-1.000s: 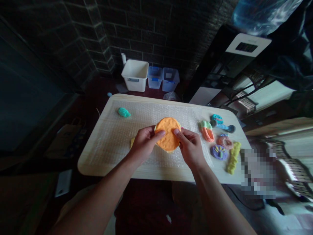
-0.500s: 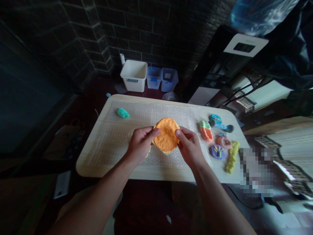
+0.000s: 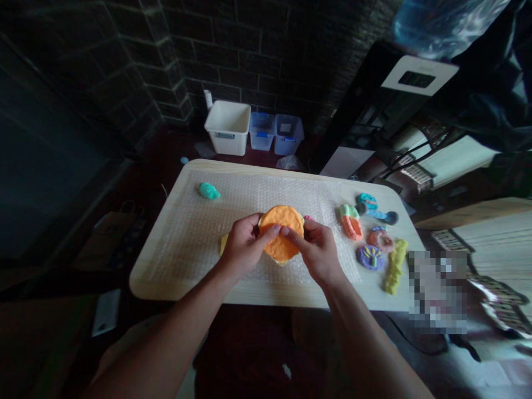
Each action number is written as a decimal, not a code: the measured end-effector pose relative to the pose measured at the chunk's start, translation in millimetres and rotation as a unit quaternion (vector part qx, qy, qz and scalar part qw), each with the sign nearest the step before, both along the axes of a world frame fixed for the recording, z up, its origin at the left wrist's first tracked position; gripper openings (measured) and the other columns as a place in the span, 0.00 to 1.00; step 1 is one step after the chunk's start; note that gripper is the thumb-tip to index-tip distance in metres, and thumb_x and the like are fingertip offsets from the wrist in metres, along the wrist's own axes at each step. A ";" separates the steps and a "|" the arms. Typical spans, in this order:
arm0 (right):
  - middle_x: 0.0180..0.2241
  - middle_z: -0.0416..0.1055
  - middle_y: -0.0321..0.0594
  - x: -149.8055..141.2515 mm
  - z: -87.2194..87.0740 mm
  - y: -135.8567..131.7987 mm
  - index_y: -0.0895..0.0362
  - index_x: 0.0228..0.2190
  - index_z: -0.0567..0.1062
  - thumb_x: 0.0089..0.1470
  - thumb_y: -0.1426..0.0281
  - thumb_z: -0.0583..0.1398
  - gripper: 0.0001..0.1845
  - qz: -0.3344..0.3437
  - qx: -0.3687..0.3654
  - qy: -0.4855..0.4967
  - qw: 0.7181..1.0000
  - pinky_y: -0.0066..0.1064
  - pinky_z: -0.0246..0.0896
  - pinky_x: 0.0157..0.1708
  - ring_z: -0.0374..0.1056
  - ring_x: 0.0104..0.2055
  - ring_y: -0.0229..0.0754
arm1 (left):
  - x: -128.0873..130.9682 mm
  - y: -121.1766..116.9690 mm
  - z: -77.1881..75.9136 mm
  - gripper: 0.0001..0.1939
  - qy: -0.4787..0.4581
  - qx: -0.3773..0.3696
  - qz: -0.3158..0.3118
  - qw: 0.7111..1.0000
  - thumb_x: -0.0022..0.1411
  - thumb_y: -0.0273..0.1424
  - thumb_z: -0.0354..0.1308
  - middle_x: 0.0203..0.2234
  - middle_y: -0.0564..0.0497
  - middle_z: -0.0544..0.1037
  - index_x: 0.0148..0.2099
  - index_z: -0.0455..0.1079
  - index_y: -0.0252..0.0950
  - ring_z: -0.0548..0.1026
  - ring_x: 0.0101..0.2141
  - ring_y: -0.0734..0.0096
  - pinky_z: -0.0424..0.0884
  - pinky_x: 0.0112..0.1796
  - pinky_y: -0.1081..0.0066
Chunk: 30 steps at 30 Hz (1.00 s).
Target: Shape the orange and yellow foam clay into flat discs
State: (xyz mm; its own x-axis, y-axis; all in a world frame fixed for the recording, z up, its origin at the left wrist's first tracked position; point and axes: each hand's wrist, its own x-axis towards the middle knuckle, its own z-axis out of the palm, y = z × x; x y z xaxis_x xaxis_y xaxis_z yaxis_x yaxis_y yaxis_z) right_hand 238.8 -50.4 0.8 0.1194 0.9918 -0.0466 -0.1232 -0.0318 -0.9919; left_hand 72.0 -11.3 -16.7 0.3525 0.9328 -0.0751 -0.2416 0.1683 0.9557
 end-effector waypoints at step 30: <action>0.25 0.75 0.38 7.2 -5.0 4.5 0.54 0.24 0.85 0.51 0.56 0.76 0.16 -0.049 -0.019 0.088 0.995 0.30 0.66 0.29 0.68 0.29 0.38 | -2.8 3.3 5.1 0.15 -0.072 -0.062 0.024 0.995 0.61 0.40 0.74 0.33 0.47 0.83 0.43 0.83 0.34 0.77 0.32 0.69 0.70 0.32 0.73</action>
State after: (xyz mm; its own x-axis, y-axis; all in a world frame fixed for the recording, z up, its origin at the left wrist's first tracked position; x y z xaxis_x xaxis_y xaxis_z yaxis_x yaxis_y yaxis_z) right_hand 246.1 -45.9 -4.1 0.2029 0.9727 -0.1122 -0.2986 -0.0477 -0.9532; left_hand 69.2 -8.0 -11.6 0.3240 0.9353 -0.1421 -0.3851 0.2676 0.8832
